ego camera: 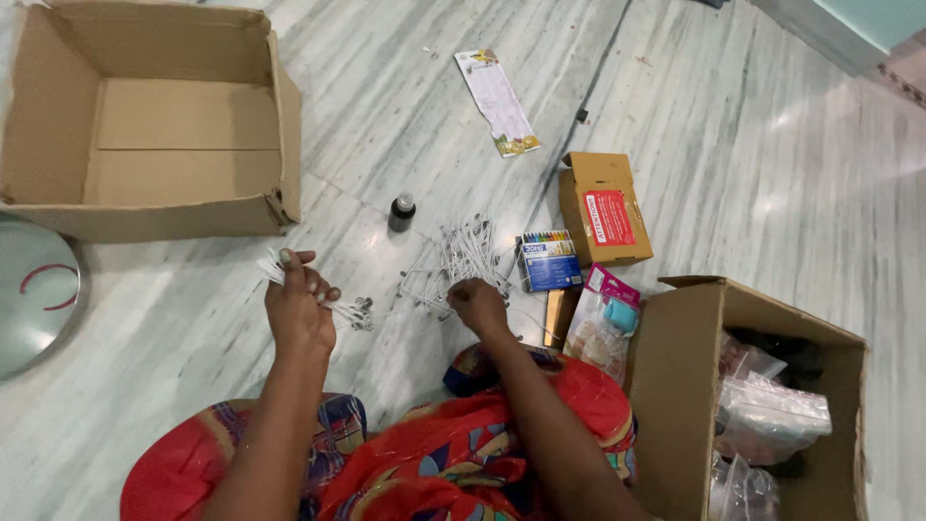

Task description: The person sits on the floor and repeatedly picks up small white cables and metal connectors, inserting the connectors into the cable ends. The person handles the items one at a time, placing the assembled units into a growing pile on the floor.

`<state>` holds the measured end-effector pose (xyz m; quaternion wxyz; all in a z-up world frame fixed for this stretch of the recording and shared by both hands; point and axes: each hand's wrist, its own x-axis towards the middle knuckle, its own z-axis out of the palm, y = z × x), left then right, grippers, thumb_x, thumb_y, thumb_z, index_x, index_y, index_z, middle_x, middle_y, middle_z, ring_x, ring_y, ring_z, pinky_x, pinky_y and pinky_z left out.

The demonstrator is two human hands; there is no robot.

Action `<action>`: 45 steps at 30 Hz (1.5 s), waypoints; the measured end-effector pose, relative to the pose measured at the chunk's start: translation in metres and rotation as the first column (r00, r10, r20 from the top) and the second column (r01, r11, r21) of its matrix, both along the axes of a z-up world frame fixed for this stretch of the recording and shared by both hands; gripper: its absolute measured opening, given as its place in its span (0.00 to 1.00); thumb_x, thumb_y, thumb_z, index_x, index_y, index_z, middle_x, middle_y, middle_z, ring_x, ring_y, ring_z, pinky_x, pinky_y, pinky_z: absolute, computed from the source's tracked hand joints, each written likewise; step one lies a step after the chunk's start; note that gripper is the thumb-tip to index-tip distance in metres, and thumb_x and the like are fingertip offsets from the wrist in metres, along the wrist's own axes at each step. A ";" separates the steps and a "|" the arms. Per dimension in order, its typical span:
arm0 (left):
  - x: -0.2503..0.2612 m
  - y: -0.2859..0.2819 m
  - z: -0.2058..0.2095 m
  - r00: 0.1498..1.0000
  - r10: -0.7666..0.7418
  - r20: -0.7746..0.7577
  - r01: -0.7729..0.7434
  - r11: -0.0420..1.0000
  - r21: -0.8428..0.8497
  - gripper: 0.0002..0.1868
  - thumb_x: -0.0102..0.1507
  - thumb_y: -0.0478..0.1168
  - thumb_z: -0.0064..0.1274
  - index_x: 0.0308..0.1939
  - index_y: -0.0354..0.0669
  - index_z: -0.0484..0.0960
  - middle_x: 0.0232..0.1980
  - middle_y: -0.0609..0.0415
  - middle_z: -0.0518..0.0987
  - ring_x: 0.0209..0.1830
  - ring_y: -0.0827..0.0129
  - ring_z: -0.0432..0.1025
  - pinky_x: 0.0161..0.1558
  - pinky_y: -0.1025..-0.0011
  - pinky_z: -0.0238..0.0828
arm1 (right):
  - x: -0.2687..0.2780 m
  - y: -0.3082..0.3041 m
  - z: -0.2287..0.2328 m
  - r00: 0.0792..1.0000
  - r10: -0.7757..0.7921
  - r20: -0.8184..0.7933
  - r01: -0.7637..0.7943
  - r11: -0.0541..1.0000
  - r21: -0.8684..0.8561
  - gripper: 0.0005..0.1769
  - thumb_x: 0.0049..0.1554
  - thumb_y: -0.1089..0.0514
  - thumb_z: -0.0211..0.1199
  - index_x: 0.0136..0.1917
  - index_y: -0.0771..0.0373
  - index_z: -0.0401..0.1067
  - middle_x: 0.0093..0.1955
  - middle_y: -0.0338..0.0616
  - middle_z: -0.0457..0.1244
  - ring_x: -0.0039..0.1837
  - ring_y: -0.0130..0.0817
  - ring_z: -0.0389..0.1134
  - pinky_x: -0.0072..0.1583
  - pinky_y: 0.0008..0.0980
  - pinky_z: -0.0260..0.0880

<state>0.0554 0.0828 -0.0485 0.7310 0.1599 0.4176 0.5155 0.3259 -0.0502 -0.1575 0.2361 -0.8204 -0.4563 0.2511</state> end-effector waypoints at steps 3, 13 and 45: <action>-0.003 0.000 -0.001 0.998 -0.022 -0.053 0.018 0.996 -0.085 0.10 0.70 0.45 0.55 0.42 0.45 0.73 0.23 0.65 0.59 0.20 0.78 0.53 0.26 0.73 0.54 | -0.014 -0.003 -0.029 0.924 0.180 0.336 -0.154 0.983 -0.104 0.07 0.53 0.55 0.65 0.42 0.57 0.82 0.48 0.54 0.68 0.50 0.53 0.71 0.51 0.48 0.71; 0.014 -0.021 0.005 0.937 -0.348 0.023 0.348 0.932 -0.104 0.15 0.70 0.45 0.50 0.50 0.35 0.80 0.20 0.65 0.56 0.18 0.78 0.51 0.23 0.73 0.52 | -0.018 -0.001 -0.014 0.946 0.152 0.286 -0.117 0.984 -0.134 0.09 0.53 0.52 0.67 0.48 0.51 0.81 0.48 0.48 0.66 0.51 0.52 0.70 0.52 0.49 0.69; 0.026 -0.016 -0.025 0.941 -0.313 -0.124 0.331 0.929 0.163 0.22 0.73 0.53 0.43 0.50 0.35 0.78 0.34 0.51 0.78 0.36 0.66 0.76 0.53 0.56 0.81 | -0.069 0.012 0.081 0.956 0.291 -0.042 -0.258 0.897 0.359 0.07 0.53 0.58 0.75 0.44 0.61 0.80 0.40 0.42 0.70 0.42 0.33 0.70 0.43 0.34 0.70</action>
